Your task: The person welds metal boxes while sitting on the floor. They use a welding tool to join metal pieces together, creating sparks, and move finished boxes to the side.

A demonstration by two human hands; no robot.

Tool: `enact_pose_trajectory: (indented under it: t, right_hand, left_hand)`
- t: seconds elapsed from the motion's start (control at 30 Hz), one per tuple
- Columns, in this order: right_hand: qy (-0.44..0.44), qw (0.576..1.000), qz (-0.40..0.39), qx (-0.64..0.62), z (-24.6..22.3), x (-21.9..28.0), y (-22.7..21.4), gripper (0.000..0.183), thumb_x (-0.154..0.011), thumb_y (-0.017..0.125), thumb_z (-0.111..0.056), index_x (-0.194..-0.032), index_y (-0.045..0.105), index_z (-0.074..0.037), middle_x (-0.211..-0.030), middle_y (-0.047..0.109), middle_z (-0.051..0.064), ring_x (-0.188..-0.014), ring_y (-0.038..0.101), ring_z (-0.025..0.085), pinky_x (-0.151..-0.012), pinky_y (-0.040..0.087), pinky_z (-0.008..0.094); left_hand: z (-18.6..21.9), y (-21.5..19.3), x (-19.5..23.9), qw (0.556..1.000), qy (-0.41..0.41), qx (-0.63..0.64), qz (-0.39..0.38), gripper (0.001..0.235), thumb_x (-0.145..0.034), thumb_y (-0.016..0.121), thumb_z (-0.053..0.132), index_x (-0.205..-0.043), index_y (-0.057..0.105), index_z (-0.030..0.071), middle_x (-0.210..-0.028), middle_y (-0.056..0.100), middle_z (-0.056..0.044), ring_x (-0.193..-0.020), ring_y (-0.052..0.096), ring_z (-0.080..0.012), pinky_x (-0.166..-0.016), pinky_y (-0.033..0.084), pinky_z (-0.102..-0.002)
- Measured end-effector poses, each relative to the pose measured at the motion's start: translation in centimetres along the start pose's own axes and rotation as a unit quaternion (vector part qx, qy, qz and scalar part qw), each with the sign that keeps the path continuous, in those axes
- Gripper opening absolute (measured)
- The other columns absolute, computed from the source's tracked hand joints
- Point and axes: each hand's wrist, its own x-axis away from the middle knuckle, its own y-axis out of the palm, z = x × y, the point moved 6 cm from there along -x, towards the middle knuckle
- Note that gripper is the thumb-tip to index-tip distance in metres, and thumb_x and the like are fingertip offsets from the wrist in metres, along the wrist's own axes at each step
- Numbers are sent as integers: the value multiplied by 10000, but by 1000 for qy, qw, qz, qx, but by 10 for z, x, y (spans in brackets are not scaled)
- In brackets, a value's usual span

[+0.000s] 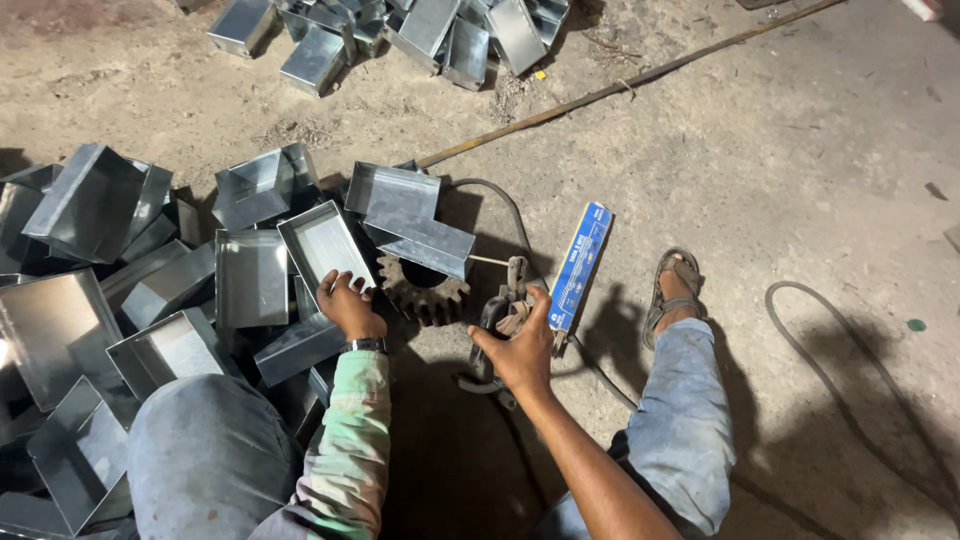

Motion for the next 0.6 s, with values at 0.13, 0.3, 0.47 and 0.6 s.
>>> enact_pose_trajectory:
  t: [0.13, 0.3, 0.47, 0.6]
  right_hand:
    - [48, 998, -9, -39, 0, 3, 1, 932, -623, 908, -289, -1369, 380, -103, -1225, 656, 180, -1118, 676, 324, -988, 521, 438]
    - [-9, 999, 20, 48, -6, 0, -2, 986, -609, 992, -232, -1349, 363, -58, -1225, 587, 228, -1099, 606, 362, -911, 487, 460]
    - [52, 994, -34, -88, 4, 5, 5, 877, -656, 860, -186, -1354, 347, -53, -1057, 717, 74, -821, 694, 203, -777, 577, 363]
    - [21, 993, -36, -110, -2, 3, 5, 844, -691, 856, -142, -1354, 344, -44, -972, 724, 55, -790, 673, 139, -748, 564, 315]
  left_hand:
    - [3, -3, 4, 1000, 11, 25, 4, 322, -924, 618, 49, -1219, 514, 125, -1030, 587, -47, -823, 579, -172, -632, 477, -315]
    - [12, -2, 9, 1000, 1, -22, 20, 318, -901, 619, 51, -1199, 543, 129, -1051, 612, -49, -841, 616, -174, -662, 464, -309]
    - [17, 0, 24, 998, -20, -62, 19, 293, -928, 588, 159, -1219, 547, 162, -1105, 604, 4, -915, 616, -141, -784, 496, -334]
    - [19, 3, 27, 998, -19, -58, 21, 313, -914, 610, 142, -1221, 550, 164, -1082, 598, -1, -904, 595, -141, -789, 479, -342]
